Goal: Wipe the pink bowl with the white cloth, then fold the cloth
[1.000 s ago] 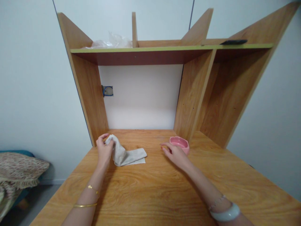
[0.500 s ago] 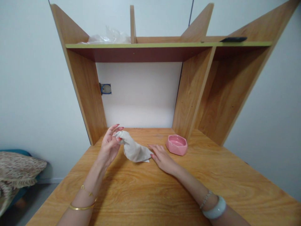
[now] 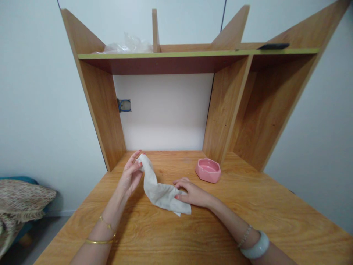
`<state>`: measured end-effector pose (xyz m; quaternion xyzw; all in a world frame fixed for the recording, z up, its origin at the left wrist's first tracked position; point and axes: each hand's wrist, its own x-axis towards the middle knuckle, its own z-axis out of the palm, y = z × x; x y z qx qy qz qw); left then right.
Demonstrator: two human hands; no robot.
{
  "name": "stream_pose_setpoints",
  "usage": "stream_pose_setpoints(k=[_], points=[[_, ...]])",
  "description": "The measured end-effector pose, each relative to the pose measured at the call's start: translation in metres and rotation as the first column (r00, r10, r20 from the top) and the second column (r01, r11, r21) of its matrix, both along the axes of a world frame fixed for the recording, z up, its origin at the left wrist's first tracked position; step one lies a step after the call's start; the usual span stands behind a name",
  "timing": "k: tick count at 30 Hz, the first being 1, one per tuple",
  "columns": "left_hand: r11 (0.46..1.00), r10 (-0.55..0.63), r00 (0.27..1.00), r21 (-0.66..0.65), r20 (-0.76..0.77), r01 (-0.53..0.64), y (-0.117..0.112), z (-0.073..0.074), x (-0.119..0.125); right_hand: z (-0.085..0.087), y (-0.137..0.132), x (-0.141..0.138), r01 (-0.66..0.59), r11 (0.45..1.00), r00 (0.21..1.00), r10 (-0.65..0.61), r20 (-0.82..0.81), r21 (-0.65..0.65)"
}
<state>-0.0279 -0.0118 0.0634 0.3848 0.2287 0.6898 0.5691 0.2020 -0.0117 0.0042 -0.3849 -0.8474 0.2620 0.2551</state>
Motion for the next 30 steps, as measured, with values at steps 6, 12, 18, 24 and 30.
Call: stream_pose_setpoints(k=[6, 12, 18, 24, 30], points=[[0.872, 0.394, 0.861, -0.165, -0.321, -0.46, 0.028, -0.032, -0.011, 0.012, 0.01, 0.023, 0.109, 0.966, 0.968, -0.157, -0.197, -0.233], [0.768, 0.502, 0.523, 0.077, -0.689, -0.636, 0.039, -0.046, -0.023, 0.014, 0.024, 0.046, 0.271, 0.943, 0.924, -0.311, -0.222, -0.194], [0.767, 0.413, 0.028, 0.331, -0.91, -0.55, 0.029, -0.048, -0.02, 0.006, 0.021, 0.043, 0.387, 0.918, 0.922, -0.387, 0.024, -0.084], [0.894, 0.416, -0.075, 0.423, -0.906, -0.149, 0.017, -0.04, -0.009, 0.019, 0.012, 0.034, 0.386, 0.88, 0.902, -0.423, 0.087, 0.276], [0.938, 0.266, -0.053, 0.246, -0.963, 0.243, 0.006, -0.038, 0.001, 0.023, -0.001, 0.023, 0.154, 0.956, 0.957, -0.207, 0.203, 0.25]])
